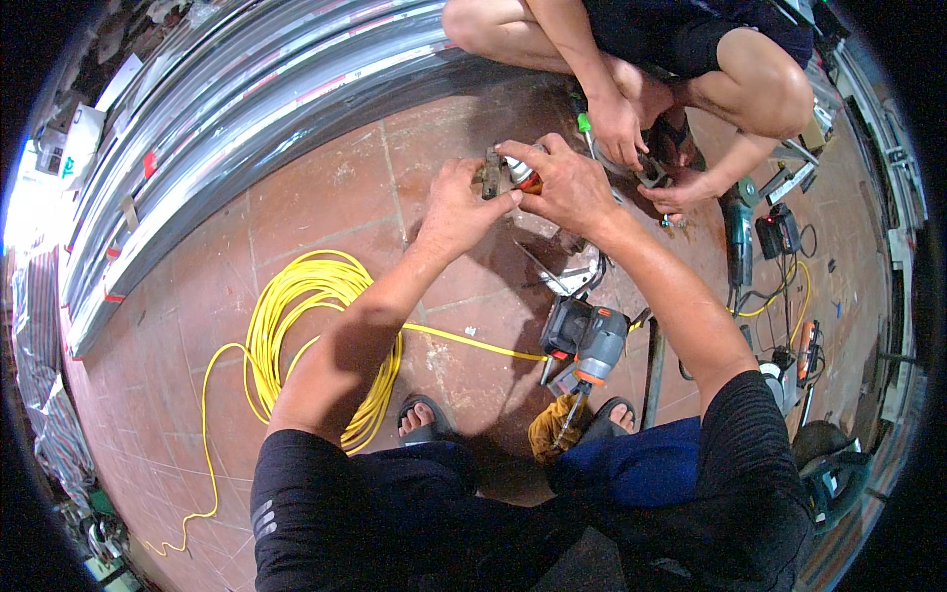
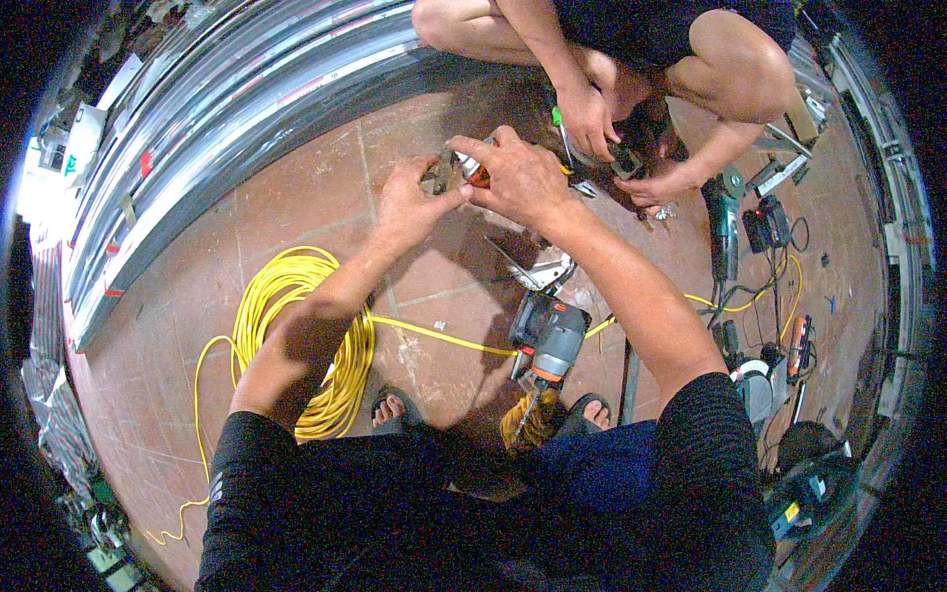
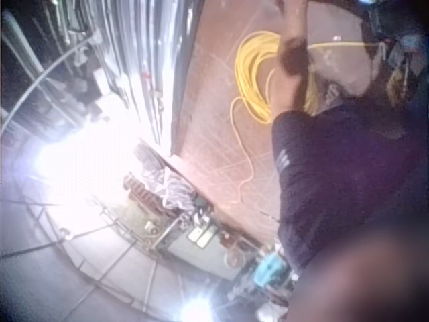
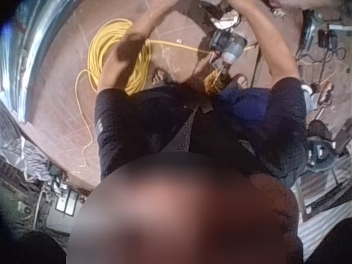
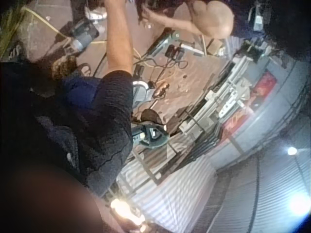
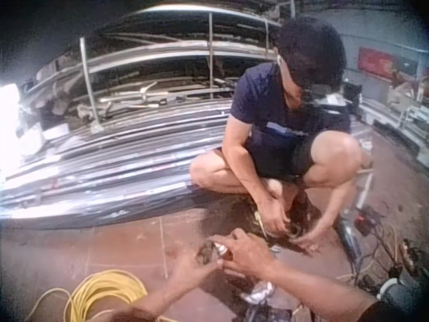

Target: The person assembles small metal components in a workshop, using a spray can to apply lubricant and pliers to manipulate parts. They move around the workspace to retrieve items and continue assembling the components.

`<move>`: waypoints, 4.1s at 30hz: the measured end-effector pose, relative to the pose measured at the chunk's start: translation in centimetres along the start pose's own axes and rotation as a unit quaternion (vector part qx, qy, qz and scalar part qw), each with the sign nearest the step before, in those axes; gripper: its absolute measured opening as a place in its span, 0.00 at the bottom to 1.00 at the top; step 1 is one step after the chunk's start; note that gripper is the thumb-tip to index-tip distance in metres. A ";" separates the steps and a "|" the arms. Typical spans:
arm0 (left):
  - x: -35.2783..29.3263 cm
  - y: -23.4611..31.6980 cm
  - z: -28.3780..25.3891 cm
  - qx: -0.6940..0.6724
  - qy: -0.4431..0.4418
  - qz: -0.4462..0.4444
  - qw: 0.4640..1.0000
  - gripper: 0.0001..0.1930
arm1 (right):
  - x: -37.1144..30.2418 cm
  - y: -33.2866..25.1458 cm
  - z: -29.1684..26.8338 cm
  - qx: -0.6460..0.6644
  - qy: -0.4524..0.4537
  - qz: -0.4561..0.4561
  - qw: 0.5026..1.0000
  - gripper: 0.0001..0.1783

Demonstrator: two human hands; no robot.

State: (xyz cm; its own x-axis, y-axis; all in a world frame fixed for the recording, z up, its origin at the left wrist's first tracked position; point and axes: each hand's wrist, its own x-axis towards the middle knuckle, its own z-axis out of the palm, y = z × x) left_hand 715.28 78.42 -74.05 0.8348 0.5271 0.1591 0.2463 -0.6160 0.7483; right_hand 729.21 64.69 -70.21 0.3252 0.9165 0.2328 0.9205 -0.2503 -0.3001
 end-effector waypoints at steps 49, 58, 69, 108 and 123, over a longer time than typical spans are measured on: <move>-0.3 1.4 0.6 -0.626 -0.129 -0.350 0.685 0.34 | -1.4 0.3 -1.5 -0.010 -0.019 0.037 0.999 0.35; -0.2 0.9 0.6 -0.635 -0.140 -0.341 0.679 0.33 | -1.2 0.7 -1.1 -0.013 -0.011 0.029 0.999 0.35; -0.4 -1.6 1.9 -0.617 -0.100 -0.284 0.727 0.11 | 0.0 1.7 0.4 0.094 0.151 0.005 0.984 0.38; -1.1 0.2 0.5 -0.393 -0.238 -0.060 0.886 0.26 | -4.0 4.8 2.0 0.758 -0.278 0.217 0.549 0.20; -0.6 4.3 0.3 -0.284 -0.127 0.064 0.948 0.18 | -5.3 4.0 -1.2 0.795 -0.339 0.093 0.494 0.26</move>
State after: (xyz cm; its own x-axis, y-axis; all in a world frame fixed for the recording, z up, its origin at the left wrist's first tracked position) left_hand 716.02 75.25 -71.12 0.9497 0.2664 0.1648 -0.1090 -0.2122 0.9711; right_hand 731.45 58.46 -71.53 -0.2717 0.9526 -0.1371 -0.6213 -0.2824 -0.7309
